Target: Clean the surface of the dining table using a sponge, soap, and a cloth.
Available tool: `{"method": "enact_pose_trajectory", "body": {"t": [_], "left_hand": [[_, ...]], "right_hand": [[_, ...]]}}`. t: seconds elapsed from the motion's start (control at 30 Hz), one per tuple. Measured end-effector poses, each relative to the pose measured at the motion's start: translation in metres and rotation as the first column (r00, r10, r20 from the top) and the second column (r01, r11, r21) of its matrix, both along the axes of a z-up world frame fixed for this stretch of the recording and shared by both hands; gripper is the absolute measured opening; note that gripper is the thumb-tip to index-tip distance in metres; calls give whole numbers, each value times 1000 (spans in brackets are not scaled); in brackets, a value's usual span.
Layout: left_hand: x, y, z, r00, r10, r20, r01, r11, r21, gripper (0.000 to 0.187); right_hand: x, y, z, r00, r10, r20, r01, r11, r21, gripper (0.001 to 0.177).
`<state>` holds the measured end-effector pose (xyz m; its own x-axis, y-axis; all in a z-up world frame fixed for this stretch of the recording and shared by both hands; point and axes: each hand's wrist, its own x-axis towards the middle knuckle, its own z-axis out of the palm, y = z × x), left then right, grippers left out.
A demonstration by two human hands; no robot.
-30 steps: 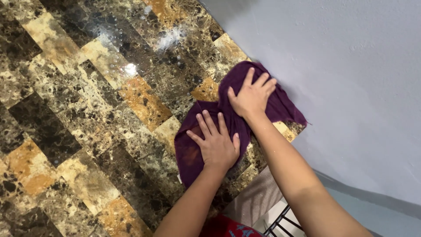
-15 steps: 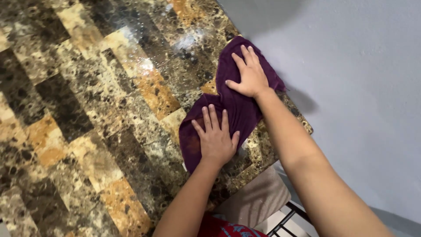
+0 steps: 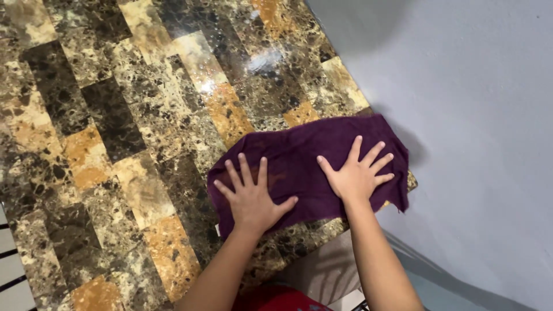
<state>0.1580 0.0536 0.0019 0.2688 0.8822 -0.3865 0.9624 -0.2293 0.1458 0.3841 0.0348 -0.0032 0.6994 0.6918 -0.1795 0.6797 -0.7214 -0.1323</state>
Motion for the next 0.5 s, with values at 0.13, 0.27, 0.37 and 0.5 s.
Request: {"method": "enact_pose_trajectory", "body": {"t": [0.13,0.27,0.37,0.5], "left_hand": [[-3,7,13,1000,11,14,-10,999,-47,131],[3,29,11,999,30,-12,-31,994,-101,137],[9,48,6,998,57,14,-56,997,-47,135],[14,74,8,995,101,24,-100,995,-24,132]], "right_hand": [[4,19,-5,999,36,32,-36,999,5,126],[16,62,-8,991,124,46,-125,992,2,128],[20,96,-9,983,180,35,-180,984,1,128],[25,141,-15,967,251,40,-251,968,-1,128]]}}
